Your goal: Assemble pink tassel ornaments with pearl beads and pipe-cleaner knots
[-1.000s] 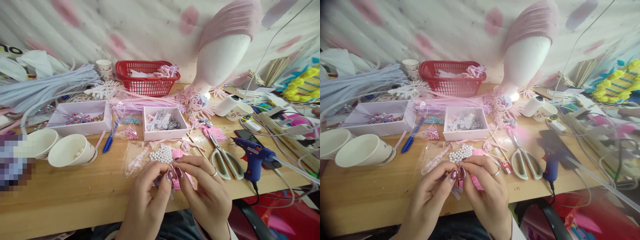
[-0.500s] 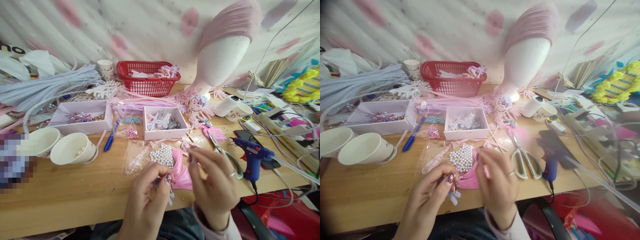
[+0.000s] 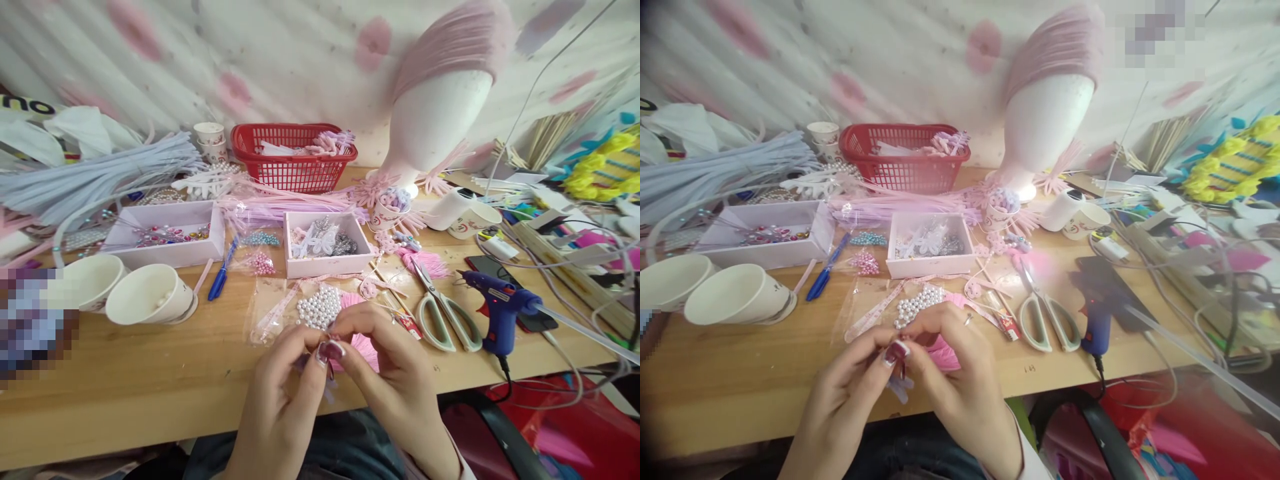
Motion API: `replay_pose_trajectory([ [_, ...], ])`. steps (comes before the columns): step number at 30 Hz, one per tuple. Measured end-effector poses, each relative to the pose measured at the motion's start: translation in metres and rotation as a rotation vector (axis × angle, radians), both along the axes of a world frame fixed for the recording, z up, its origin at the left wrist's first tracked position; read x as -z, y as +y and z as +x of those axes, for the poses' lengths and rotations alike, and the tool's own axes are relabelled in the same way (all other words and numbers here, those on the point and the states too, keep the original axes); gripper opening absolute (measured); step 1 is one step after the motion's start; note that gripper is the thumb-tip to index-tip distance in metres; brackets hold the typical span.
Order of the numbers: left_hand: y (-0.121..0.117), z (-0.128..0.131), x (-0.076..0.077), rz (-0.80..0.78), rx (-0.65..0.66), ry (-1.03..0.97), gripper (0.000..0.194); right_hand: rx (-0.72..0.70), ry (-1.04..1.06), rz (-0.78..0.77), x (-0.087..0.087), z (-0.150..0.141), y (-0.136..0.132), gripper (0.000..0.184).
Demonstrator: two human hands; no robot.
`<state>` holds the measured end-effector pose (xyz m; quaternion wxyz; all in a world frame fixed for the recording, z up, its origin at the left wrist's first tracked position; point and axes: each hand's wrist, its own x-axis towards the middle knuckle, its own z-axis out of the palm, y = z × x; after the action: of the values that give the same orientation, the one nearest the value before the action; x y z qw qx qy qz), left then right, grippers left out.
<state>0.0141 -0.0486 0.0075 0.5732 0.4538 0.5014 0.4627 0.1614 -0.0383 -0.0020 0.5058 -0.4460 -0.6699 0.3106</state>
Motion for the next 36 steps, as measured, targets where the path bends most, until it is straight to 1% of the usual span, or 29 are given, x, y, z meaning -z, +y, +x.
replay_pose_trajectory([
  [3,0.000,0.000,-0.002,0.078,0.040,0.070,0.022,0.054,-0.045,0.076,-0.001,-0.004,-0.001,0.015],
  [6,0.002,0.001,-0.005,0.109,0.065,0.071,0.021,0.145,-0.086,0.170,0.001,-0.006,-0.004,0.017],
  [10,0.006,0.006,-0.007,0.018,0.116,-0.052,0.023,0.250,-0.089,0.238,0.007,-0.007,-0.006,0.018],
  [13,0.010,0.010,-0.007,-0.040,0.127,-0.160,0.024,0.318,-0.124,0.302,0.009,-0.008,-0.003,0.019],
  [17,0.018,0.016,-0.005,-0.121,0.138,-0.342,0.023,0.385,-0.163,0.377,0.007,-0.008,0.006,0.019],
  [22,0.032,0.025,-0.006,-0.243,0.156,-0.512,0.019,0.475,-0.219,0.473,0.006,-0.007,0.019,0.021],
  [27,0.042,0.032,-0.007,-0.316,0.218,-0.716,0.016,0.531,-0.214,0.524,0.006,-0.006,0.029,0.020],
  [31,0.047,0.034,-0.011,-0.330,0.236,-0.747,0.017,0.552,-0.189,0.544,0.004,-0.004,0.036,0.020],
  [36,0.052,0.036,-0.014,-0.327,0.236,-0.750,0.022,0.587,-0.216,0.556,0.001,-0.002,0.040,0.020],
])
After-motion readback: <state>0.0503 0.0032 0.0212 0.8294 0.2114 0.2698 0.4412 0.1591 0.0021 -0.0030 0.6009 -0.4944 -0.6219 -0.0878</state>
